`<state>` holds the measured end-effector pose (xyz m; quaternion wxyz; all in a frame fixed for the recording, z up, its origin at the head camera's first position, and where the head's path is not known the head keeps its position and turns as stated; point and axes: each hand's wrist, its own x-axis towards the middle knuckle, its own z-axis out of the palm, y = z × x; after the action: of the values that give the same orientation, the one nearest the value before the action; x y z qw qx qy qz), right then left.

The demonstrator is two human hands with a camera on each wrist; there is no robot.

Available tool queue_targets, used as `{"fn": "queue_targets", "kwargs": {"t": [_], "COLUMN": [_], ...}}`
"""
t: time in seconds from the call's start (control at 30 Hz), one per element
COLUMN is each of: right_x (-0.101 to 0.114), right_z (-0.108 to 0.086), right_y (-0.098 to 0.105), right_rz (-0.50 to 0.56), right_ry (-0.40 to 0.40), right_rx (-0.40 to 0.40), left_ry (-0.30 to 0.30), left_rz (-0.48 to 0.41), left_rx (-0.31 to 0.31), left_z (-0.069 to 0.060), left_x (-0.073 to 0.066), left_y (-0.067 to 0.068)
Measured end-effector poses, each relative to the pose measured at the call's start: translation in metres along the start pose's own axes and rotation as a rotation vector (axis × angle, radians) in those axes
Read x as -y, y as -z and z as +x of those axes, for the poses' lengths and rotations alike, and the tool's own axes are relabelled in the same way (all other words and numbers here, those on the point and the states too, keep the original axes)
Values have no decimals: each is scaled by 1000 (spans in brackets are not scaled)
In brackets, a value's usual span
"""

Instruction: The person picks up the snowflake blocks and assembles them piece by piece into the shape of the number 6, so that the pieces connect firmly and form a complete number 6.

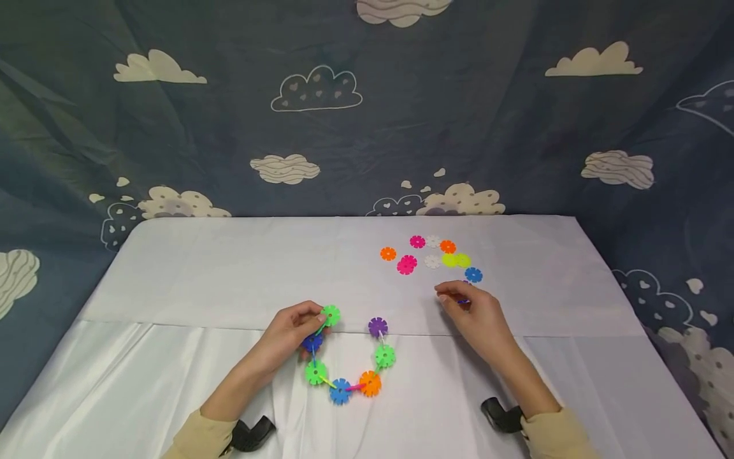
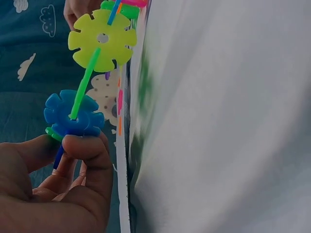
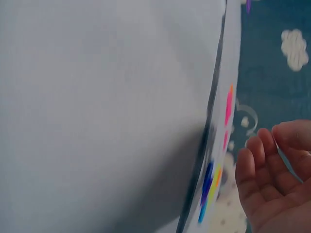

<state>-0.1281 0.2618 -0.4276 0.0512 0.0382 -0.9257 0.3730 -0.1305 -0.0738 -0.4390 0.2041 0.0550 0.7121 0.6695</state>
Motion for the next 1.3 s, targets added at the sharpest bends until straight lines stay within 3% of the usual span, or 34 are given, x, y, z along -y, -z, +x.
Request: {"fn": "queue_targets", "kwargs": {"t": [0.33,0.6,0.73,0.97,1.3], "right_x": [-42,-61,-64,-60,-37], "right_z": [22,40,43,46,28], "right_y": [34,42,44,39,31], "right_rz": [-70,-142,-158,-172,-210], "right_ry": [-93,-36,-3,-25,-68], "right_rx": [40,256,308,276,116], "left_ry": [12,15,15,11,5], "left_rz": [26,20,18,11,22], "left_rx": [5,20,26,24,29], "left_z": [1,2,1,2,1], "left_x": [2,5,5,5,2], "left_y": [3,2,1,1,2]}}
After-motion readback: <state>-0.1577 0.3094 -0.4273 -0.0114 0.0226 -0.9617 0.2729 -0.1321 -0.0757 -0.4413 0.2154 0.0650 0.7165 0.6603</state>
